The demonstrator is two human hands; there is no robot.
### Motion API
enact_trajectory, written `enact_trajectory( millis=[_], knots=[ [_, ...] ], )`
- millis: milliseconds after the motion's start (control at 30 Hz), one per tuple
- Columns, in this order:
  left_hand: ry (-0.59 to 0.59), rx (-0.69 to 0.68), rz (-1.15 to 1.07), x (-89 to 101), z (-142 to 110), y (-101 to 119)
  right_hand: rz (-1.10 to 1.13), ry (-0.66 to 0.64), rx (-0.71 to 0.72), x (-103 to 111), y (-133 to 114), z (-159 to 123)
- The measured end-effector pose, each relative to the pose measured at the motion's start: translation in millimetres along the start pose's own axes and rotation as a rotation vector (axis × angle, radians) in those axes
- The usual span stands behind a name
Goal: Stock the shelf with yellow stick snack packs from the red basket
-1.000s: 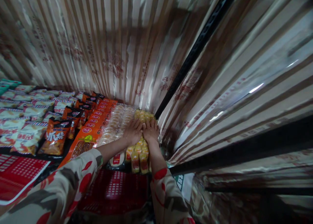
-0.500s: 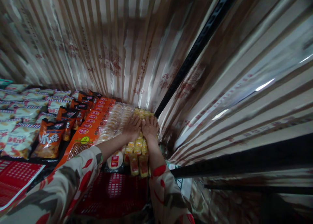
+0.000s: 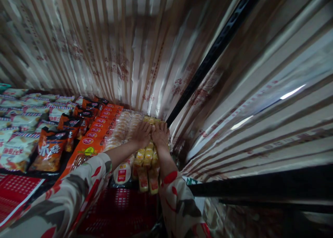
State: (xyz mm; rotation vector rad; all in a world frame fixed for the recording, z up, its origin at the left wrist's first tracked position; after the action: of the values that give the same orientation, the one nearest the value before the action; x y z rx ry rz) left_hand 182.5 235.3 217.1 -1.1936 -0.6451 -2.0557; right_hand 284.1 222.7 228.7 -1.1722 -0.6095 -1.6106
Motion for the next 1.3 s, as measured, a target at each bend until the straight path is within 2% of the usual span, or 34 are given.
enact_trajectory(
  millis=[167,300,400,567,667,767,867,967,1133,1233,1300],
  knots=[
    [-0.003,-0.002,-0.011,-7.7,-4,-1,-0.009,-0.028,0.042,-10,3,1],
    [0.015,-0.002,-0.007,-5.8,-1,-2,0.004,-0.002,0.027,-5,1,2],
    [0.073,-0.017,0.006,-4.2,7,-6,0.012,0.015,0.017,-3,-2,8],
    [0.12,-0.036,0.016,-10.3,11,-14,0.009,-0.066,0.036,-15,-2,15],
    [0.126,-0.045,0.008,-10.9,12,-15,-0.007,-0.056,0.051,-20,-2,17],
    [0.152,-0.054,0.011,-6.5,21,-17,-0.015,-0.008,0.059,-19,-2,23],
    [0.182,-0.042,0.02,-5.2,34,-20,-0.024,-0.069,0.048,-21,0,30],
    [0.165,-0.05,0.016,-14.6,42,-22,-0.039,-0.156,0.053,-24,1,33],
    [0.143,-0.082,0.011,-30.5,44,-23,-0.062,-0.156,0.071,-19,1,31],
    [0.141,-0.063,-0.003,-22.7,44,-22,-0.034,-0.13,0.067,-11,-2,30],
    [0.135,-0.029,-0.015,-10.9,42,-18,0.016,-0.059,0.058,-1,-3,28]
  ],
)
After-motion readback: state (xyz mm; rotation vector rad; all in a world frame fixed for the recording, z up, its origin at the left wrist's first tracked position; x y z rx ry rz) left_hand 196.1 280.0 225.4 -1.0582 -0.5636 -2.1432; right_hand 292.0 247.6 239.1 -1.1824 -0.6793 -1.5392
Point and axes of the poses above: each hand's wrist, its own z-axis towards the middle knuckle, its own x-axis out of the back of the hand, y = z × x, the point moved 4 cm from there along z, towards the middle knuckle, and after that the axes turned 14 degrees about y, right-handed, at the moved point
